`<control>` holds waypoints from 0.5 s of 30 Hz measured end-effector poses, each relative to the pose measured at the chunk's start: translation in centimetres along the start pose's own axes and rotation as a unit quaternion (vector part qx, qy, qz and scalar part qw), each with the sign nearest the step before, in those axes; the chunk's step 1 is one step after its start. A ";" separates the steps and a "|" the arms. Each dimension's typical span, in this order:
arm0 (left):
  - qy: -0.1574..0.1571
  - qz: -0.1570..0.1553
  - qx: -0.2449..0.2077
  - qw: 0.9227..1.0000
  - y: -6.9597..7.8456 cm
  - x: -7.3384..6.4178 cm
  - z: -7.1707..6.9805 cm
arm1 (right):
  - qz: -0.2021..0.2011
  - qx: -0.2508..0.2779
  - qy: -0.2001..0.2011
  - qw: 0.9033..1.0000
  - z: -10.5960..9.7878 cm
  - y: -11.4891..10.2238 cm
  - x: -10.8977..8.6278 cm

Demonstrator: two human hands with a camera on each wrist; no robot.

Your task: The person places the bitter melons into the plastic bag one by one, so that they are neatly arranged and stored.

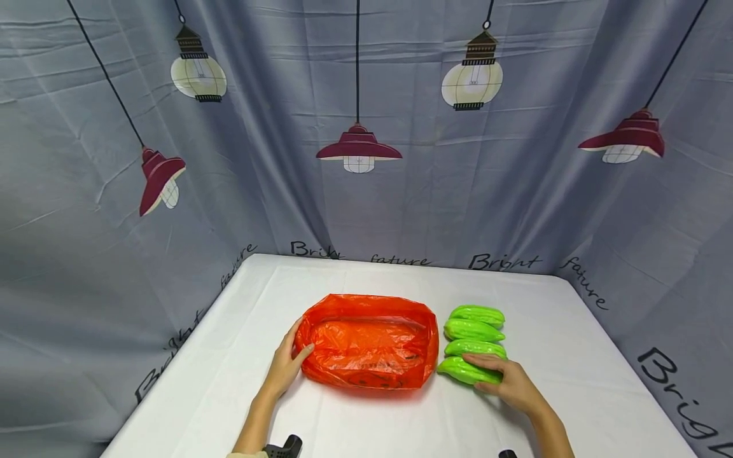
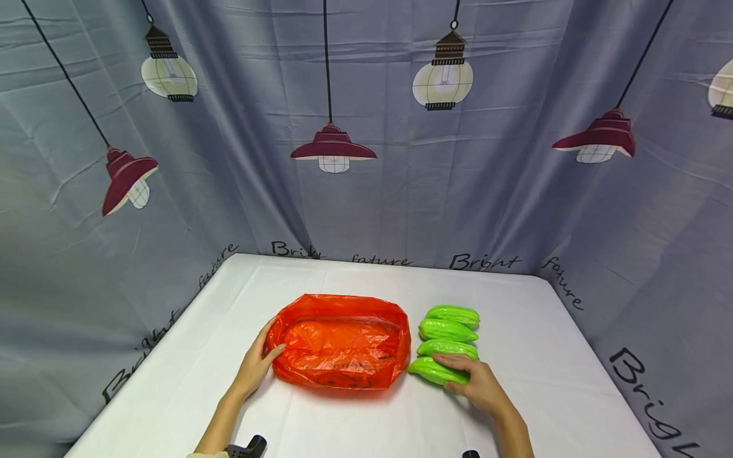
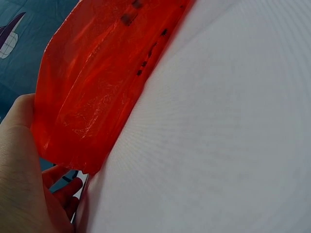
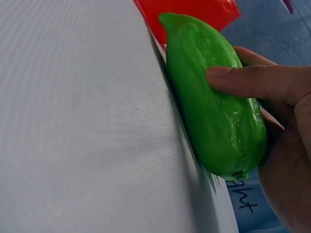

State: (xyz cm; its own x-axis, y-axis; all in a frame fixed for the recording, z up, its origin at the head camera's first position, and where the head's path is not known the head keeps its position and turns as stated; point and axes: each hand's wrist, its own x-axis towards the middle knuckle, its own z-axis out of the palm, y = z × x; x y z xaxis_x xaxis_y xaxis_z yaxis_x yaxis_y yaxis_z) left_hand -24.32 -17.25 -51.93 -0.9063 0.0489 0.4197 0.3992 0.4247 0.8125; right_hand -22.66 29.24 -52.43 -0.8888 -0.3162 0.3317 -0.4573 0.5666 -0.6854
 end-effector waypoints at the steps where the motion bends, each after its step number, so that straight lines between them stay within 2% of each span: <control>1: 0.001 0.000 0.001 1.000 0.0 0.0 0.0 | 0.000 -0.006 0.002 1.000 0.0 0.0 -0.1; 8: -0.003 -0.012 -0.006 1.000 0.3 0.0 0.0 | -0.002 -0.015 0.015 1.000 -0.5 -0.9 -0.4; 15: 0.000 -0.016 -0.006 1.000 0.2 -0.1 0.0 | -0.012 0.010 0.021 1.000 -1.3 -5.2 -0.7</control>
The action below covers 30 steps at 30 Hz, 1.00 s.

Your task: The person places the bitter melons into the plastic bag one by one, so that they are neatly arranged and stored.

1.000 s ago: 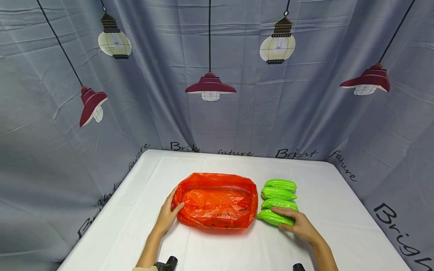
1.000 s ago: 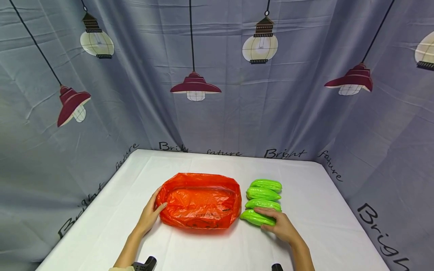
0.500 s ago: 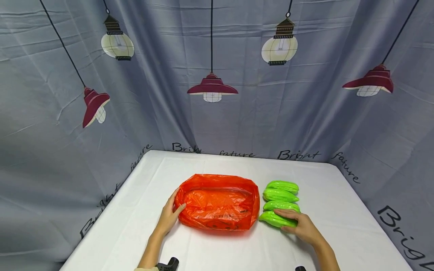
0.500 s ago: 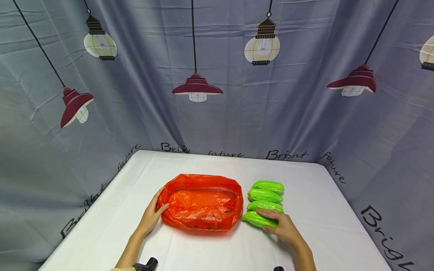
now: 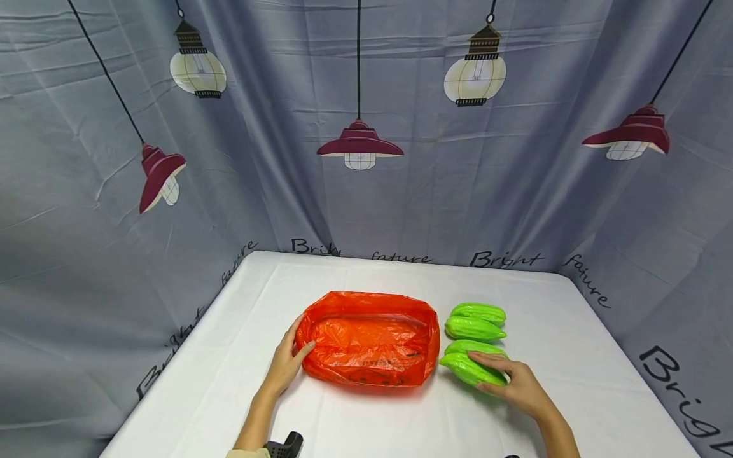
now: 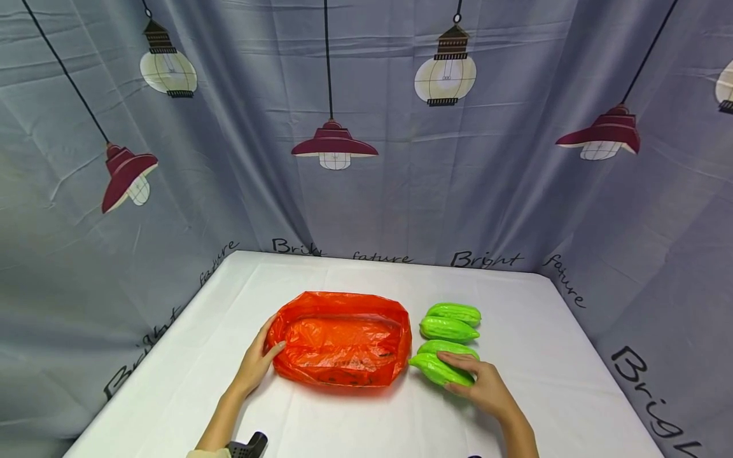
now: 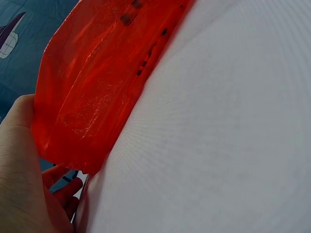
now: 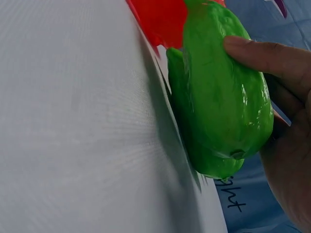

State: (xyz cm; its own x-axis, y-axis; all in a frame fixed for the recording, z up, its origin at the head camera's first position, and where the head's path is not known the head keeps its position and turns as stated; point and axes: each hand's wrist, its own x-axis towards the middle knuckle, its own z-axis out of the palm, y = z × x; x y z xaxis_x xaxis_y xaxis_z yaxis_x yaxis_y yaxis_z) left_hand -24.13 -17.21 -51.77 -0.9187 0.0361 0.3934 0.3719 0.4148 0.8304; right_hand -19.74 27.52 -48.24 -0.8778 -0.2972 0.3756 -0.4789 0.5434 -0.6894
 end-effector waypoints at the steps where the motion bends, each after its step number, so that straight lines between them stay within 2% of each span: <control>1: -0.001 0.001 0.000 1.000 0.0 0.0 0.0 | -0.003 0.005 0.002 1.000 0.0 0.0 0.0; 9: -0.006 0.009 0.002 1.000 -0.1 0.1 -0.1 | 0.010 0.015 0.008 1.000 0.9 2.2 -0.3; 12: -0.008 0.007 0.003 1.000 -0.1 0.0 -0.1 | 0.006 0.023 0.015 1.000 1.2 2.3 -0.2; 17: -0.004 0.015 0.004 1.000 -0.5 0.0 0.0 | -0.004 0.032 0.044 0.999 1.2 0.0 0.3; 20: 0.001 0.015 0.013 1.000 -1.9 0.3 0.4 | -0.010 0.029 0.070 0.997 1.4 -1.5 0.8; 24: 0.004 0.011 0.029 1.000 -3.6 0.5 0.7 | -0.008 0.030 0.104 0.994 1.7 -2.4 1.2; 30: 0.004 0.030 0.000 1.000 -1.1 0.2 0.3 | -0.024 0.055 0.146 0.987 2.4 -2.7 1.8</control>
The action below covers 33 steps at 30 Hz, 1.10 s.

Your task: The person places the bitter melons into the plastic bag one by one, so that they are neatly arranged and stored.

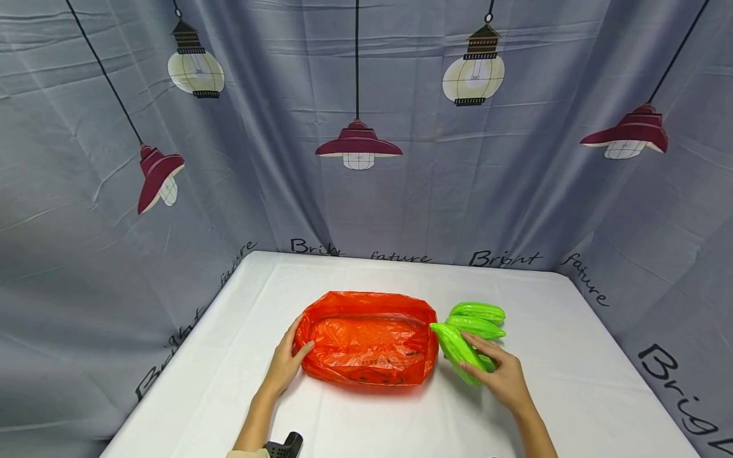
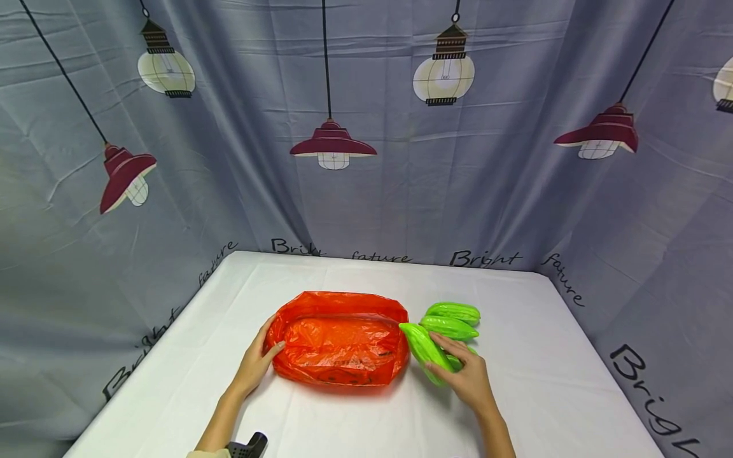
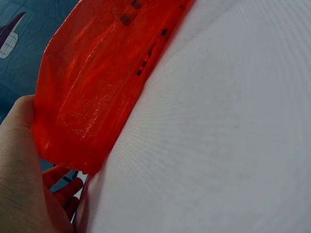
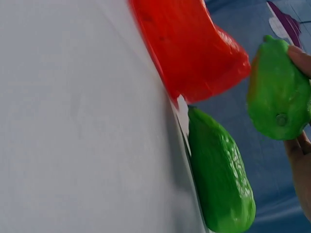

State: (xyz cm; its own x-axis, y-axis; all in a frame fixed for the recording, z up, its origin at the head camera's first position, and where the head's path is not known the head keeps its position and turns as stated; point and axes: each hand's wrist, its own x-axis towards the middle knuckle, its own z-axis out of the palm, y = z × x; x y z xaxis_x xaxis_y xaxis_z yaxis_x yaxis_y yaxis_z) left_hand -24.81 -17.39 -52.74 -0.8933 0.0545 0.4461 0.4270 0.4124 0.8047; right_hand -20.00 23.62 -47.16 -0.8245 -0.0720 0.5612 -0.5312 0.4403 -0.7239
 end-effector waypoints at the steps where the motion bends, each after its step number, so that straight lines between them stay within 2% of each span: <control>1: -0.002 0.000 -0.001 1.000 0.4 0.0 -0.1 | -0.004 0.005 0.006 1.000 0.2 0.0 0.1; 6: -0.003 -0.011 0.007 1.000 0.9 -0.1 -0.4 | -0.006 0.032 0.032 0.999 1.2 -0.5 0.9; 13: -0.009 -0.011 0.007 1.000 1.0 -0.1 -0.4 | -0.027 0.062 0.030 0.997 2.7 -1.5 2.4; 20: -0.002 -0.007 0.013 1.000 0.9 0.0 -0.2 | -0.033 0.057 0.064 0.996 4.6 -2.9 3.7; 27: -0.001 -0.013 0.020 1.000 -2.6 0.2 0.3 | -0.012 0.039 0.104 0.994 6.5 -4.4 4.7; 29: -0.007 -0.019 0.025 0.999 -3.1 0.2 0.3 | -0.012 0.050 0.115 0.992 7.3 -4.2 5.0; 33: -0.011 -0.026 0.023 0.999 -3.2 0.1 0.3 | -0.025 0.073 0.131 0.988 8.7 -4.6 5.5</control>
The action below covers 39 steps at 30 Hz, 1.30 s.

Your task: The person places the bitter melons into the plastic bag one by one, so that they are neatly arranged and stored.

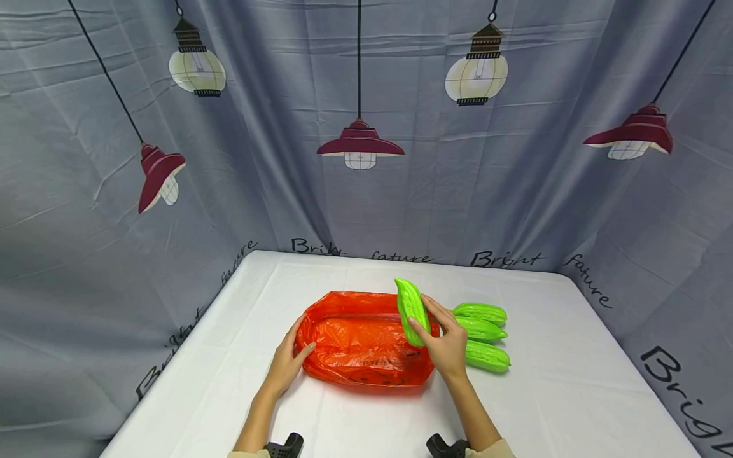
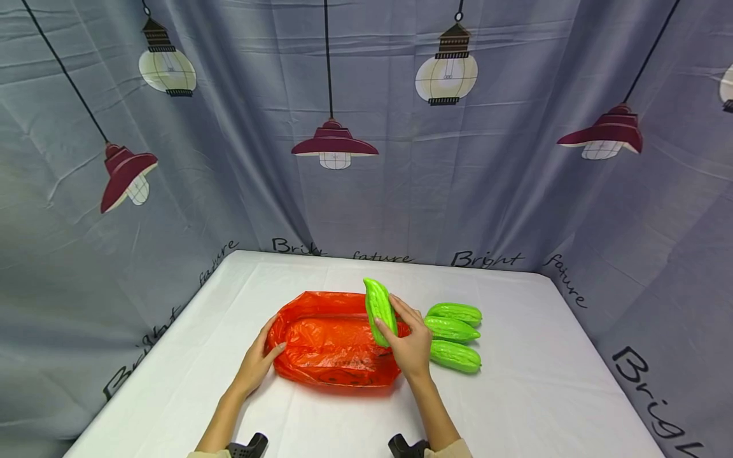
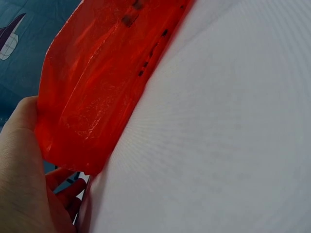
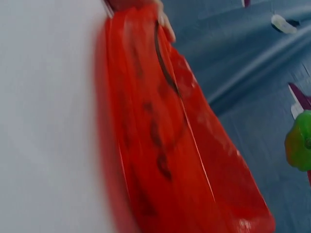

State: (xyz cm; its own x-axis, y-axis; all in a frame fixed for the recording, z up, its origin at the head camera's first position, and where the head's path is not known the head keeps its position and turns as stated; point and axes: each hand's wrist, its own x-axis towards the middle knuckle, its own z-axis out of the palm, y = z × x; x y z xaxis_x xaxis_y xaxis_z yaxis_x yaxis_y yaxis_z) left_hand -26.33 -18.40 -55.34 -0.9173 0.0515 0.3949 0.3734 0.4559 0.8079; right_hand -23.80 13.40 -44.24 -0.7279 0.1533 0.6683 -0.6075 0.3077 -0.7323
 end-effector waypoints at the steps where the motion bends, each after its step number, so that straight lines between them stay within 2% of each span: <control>1: 0.000 0.000 0.000 1.000 0.0 0.0 0.0 | -0.003 0.005 0.004 1.000 0.4 -0.1 0.0; 3: 0.000 0.000 -0.002 1.000 0.0 0.0 0.0 | 0.001 0.004 0.008 1.000 1.2 -1.0 0.1; 10: -0.004 0.003 -0.002 1.000 -0.2 0.0 0.1 | 0.042 0.006 0.009 0.999 4.2 -1.8 -0.5; 17: 0.000 0.011 0.005 1.000 0.0 0.1 0.0 | 0.078 0.057 0.004 0.995 6.6 -1.7 -1.2; 25: -0.003 0.004 0.004 1.000 0.1 -0.1 -0.1 | 0.116 0.072 -0.002 0.991 10.0 1.5 -2.3; 32: 0.001 0.001 0.007 1.000 0.1 -0.3 0.0 | 0.122 0.047 0.012 0.991 12.5 2.6 -3.1; 39: 0.002 0.007 0.010 1.000 0.2 -0.2 0.0 | 0.153 -0.001 -0.003 0.988 13.8 2.9 -3.8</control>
State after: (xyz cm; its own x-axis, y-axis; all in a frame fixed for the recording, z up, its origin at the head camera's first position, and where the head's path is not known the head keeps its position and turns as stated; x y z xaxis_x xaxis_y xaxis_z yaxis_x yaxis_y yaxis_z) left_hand -26.06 -18.38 -55.29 -0.9114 0.0539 0.4079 0.3831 0.4729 0.7935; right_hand -27.18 0.72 -50.68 -0.8797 0.2334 0.4144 -0.3580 0.2488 -0.9000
